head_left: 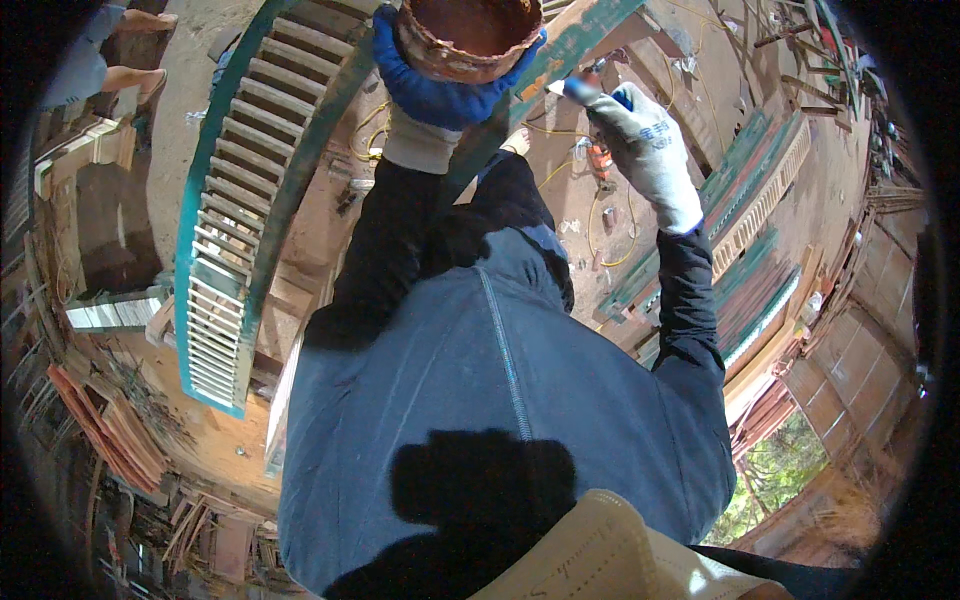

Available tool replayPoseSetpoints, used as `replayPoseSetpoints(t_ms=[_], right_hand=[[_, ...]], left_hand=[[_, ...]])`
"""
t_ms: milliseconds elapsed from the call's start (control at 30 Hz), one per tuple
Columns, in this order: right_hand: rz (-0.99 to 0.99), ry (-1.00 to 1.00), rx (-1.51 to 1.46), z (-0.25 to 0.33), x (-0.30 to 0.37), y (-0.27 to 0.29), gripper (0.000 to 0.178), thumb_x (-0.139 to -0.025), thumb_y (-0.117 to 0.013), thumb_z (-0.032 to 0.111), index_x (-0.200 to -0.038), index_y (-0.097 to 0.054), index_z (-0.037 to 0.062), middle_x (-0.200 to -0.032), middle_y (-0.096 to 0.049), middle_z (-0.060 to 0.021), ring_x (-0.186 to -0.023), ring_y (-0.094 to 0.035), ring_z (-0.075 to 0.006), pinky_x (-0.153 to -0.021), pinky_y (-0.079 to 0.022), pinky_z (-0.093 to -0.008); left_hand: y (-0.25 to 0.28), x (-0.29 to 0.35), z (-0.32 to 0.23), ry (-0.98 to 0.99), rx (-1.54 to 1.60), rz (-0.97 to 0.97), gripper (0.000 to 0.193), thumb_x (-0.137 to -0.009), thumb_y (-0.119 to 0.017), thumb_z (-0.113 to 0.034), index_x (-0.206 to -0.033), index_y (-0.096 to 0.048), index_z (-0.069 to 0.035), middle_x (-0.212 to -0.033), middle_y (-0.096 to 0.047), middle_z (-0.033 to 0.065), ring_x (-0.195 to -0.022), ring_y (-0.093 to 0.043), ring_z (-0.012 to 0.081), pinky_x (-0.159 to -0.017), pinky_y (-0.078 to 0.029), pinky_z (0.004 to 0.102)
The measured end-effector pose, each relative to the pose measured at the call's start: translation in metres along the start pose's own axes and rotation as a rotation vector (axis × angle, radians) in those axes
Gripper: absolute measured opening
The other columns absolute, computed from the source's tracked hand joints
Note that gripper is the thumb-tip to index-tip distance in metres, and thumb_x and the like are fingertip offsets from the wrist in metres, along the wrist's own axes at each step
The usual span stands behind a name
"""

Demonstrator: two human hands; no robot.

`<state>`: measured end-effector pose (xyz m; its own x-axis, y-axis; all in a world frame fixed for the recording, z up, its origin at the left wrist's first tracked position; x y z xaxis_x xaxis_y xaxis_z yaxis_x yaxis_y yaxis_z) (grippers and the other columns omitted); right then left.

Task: The person applies a brown paste-like substance from a small container onto the edges of wooden slats using a small tool. They repeatedly dip the tool into the container and spread the substance along the edges of the slats on a green-framed wooden structure.

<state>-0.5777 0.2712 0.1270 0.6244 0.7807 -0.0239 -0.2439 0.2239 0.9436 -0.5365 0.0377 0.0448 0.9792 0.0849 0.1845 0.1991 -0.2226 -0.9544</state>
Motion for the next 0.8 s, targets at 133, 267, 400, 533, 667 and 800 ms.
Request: replayPoseSetpoints(t_ms=[133,267,400,533,667,800], right_hand=[[-0.13,-0.017,-0.057,0.007,-0.011,0.011,0.037,-0.087,-0.065,0.01,-0.122,-0.066,0.0236,-0.081,-0.055,-0.0086,-0.069,-0.061,-0.028,-0.06,-0.05,-0.0389],[-0.056,-0.011,0.099,0.026,-0.011,0.01,0.036,-0.092,-0.063,0.017,-0.127,-0.063,0.0256,-0.078,-0.052,-0.0075,-0.064,-0.058,-0.0247,-0.056,-0.048,-0.0363],[-0.099,-0.089,0.127,0.041,-0.005,0.008,0.036,-0.092,-0.064,0.018,-0.127,-0.063,0.0259,-0.077,-0.052,-0.0064,-0.064,-0.058,-0.0231,-0.055,-0.047,-0.0353],[-0.062,-0.107,0.102,0.046,-0.002,0.002,0.037,-0.091,-0.065,0.014,-0.127,-0.064,0.0242,-0.077,-0.052,-0.0068,-0.064,-0.058,-0.0247,-0.057,-0.048,-0.0361],[-0.336,-0.171,-0.197,0.026,0.0,0.014,0.032,-0.092,-0.064,0.008,-0.123,-0.064,0.0126,-0.096,-0.068,-0.0105,-0.083,-0.069,-0.0249,-0.073,-0.054,-0.0338],[-0.31,-0.5,-0.449,0.04,-0.012,0.055,0.016,-0.099,-0.059,0.014,-0.111,-0.063,0.0059,-0.088,-0.069,-0.0074,-0.077,-0.063,-0.0089,-0.071,-0.051,-0.0258]], left_hand=[[-0.002,0.0,0.001,0.009,0.007,0.01,0.09,-0.084,-0.048,-0.077,-0.147,-0.037,-0.015,-0.149,-0.04,0.0215,-0.134,-0.043,0.042,-0.114,-0.035,0.0556],[-0.002,0.001,0.002,0.018,0.013,0.008,0.091,-0.083,-0.048,-0.077,-0.148,-0.036,-0.015,-0.149,-0.039,0.022,-0.134,-0.042,0.0423,-0.114,-0.035,0.0557],[-0.002,0.002,0.003,0.015,0.011,0.003,0.092,-0.083,-0.048,-0.078,-0.148,-0.035,-0.014,-0.15,-0.038,0.0225,-0.135,-0.042,0.0426,-0.114,-0.035,0.0559],[0.0,0.004,-0.001,0.009,0.002,-0.012,0.093,-0.083,-0.048,-0.078,-0.149,-0.035,-0.014,-0.15,-0.037,0.023,-0.135,-0.041,0.043,-0.115,-0.035,0.056],[0.002,0.001,0.001,-0.004,-0.009,-0.023,0.094,-0.082,-0.048,-0.078,-0.149,-0.034,-0.014,-0.151,-0.037,0.0235,-0.136,-0.041,0.0433,-0.115,-0.034,0.0562],[0.008,0.003,-0.005,-0.045,-0.028,-0.052,0.095,-0.082,-0.048,-0.079,-0.15,-0.033,-0.014,-0.151,-0.036,0.024,-0.136,-0.04,0.0436,-0.115,-0.034,0.0563]])
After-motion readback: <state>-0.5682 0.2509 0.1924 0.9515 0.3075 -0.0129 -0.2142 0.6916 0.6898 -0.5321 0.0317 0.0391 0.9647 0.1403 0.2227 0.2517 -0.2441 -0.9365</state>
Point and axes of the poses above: each hand's wrist, its own x-axis away from the middle knuckle, its own y-axis out of the back of the hand, z = x × y, the point moved 1 cm from there along -x, towards the middle knuckle
